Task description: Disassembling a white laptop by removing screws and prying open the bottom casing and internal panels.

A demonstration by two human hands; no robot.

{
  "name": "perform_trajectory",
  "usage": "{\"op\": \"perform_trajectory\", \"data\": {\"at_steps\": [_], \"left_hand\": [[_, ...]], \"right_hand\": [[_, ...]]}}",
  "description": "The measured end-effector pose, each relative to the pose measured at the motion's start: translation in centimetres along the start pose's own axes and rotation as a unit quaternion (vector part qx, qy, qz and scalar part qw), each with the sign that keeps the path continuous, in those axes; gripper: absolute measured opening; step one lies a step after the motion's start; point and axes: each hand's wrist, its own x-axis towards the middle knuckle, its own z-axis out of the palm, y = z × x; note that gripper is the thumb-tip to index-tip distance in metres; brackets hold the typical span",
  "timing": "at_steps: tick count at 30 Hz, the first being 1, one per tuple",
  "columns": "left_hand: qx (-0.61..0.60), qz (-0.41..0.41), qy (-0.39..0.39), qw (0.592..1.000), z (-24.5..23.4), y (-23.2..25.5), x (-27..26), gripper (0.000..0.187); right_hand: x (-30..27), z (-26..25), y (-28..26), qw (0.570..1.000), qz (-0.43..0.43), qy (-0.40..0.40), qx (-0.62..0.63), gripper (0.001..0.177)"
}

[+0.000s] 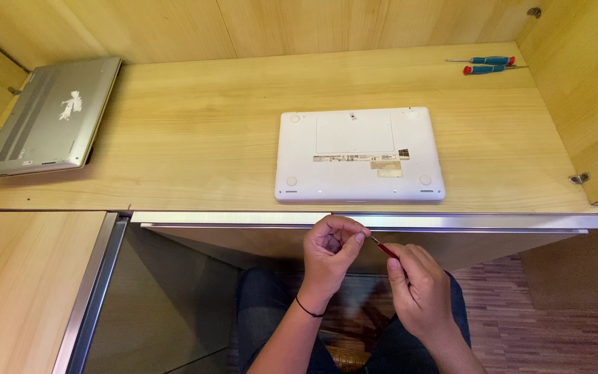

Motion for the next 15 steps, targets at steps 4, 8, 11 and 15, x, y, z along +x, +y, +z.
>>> {"op": "perform_trajectory", "data": {"at_steps": [4,8,11,15], "left_hand": [[0.025,0.016,0.017,0.999,0.2,1.0,-1.0,0.005],[0.045,0.006,0.047,0.998,0.0,1.0,-2.4,0.005],[0.046,-0.007,0.050,0.998,-0.3,1.0,-2.9,0.005],[-0.013,-0.097,0.082,0.992,-0.4,0.3,-3.8,0.010]], "right_hand": [[-0.9,0.6,0.1,0.998,0.007,-0.001,-0.059,0.024],[-1.9,1.1,-0.3,0.999,0.018,-0.004,-0.034,0.026],[-2.6,1.6,-0.4,0.999,0.026,-0.012,-0.024,0.028],[-3.5,2.3,-0.4,1.000,0.029,-0.010,-0.002,0.029]]}}
